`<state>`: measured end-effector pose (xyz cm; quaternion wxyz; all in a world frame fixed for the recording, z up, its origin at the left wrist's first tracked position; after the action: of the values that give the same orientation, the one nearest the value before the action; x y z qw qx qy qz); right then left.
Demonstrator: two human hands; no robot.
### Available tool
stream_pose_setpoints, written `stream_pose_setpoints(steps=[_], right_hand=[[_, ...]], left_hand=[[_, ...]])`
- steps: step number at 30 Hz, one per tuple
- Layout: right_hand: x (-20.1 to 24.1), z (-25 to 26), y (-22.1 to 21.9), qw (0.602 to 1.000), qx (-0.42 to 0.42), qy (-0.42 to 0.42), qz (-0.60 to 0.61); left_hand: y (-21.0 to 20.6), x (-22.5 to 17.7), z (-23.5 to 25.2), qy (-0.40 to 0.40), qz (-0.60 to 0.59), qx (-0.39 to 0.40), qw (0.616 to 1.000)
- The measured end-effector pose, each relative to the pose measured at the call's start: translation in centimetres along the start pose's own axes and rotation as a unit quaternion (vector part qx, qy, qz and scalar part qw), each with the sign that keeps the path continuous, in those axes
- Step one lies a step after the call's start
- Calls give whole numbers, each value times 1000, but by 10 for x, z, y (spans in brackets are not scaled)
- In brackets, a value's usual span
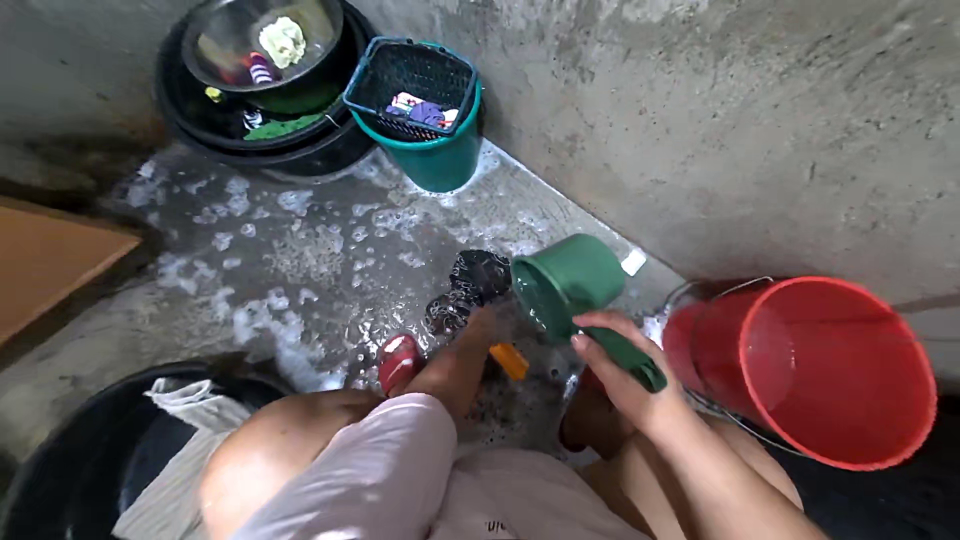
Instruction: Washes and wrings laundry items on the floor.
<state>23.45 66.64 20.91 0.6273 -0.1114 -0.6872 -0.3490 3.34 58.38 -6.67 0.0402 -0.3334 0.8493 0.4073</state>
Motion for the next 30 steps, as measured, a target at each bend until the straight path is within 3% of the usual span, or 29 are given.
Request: stream_pose_setpoints(steps=[2, 4, 6, 9, 13, 17, 20, 22, 23, 24, 26, 28, 30], right_hand=[[5, 6, -1, 998, -37, 18, 42], [16, 13, 3, 988, -99, -7, 118], [24, 17, 13, 968, -148, -41, 198], [30, 15, 30, 944, -182, -80, 265], [31, 9, 43, 930, -202, -125, 280], [27, 3, 51, 929, -216, -139, 266], [26, 2, 53, 926, -223, -140, 271], [26, 2, 53, 926, -215, -144, 273], [25, 1, 52, 927, -208, -147, 275], [25, 0, 50, 929, -198, -149, 275], [24, 0, 43, 939, -174, -142, 259], [23, 0, 34, 960, -136, -122, 210], [19, -4, 21, 987, -75, -91, 109]], left_hand=[[24, -2, -11, -56, 26, 21, 998], [57, 1, -23, 20, -24, 57, 998], [97, 8, -43, 77, -85, 38, 993], [167, 5, -95, 0, -24, -3, 1000], [252, -18, -194, -33, 69, -90, 993], [288, -24, -257, -40, 39, -257, 965], [256, -6, -225, 17, -89, -381, 920], [189, 12, -160, 77, -124, -424, 894], [138, 25, -124, 102, -111, -400, 904], [78, 41, -94, 118, -92, -328, 933], [-15, 63, -70, 141, -32, -88, 986], [-52, 56, -79, 152, 41, 67, 985], [-55, 36, -93, 144, 76, 119, 980]])
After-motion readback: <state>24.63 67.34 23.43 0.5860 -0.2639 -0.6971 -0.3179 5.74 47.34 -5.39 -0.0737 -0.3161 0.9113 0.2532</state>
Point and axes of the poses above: each hand's wrist, its own z-axis towards the middle knuckle, its own y-axis out of the back of the hand, x = y × z, the point moved 1 cm from there along z, towards the middle knuckle, and after that the axes turned 2 degrees about y, right-handed, at the moved point
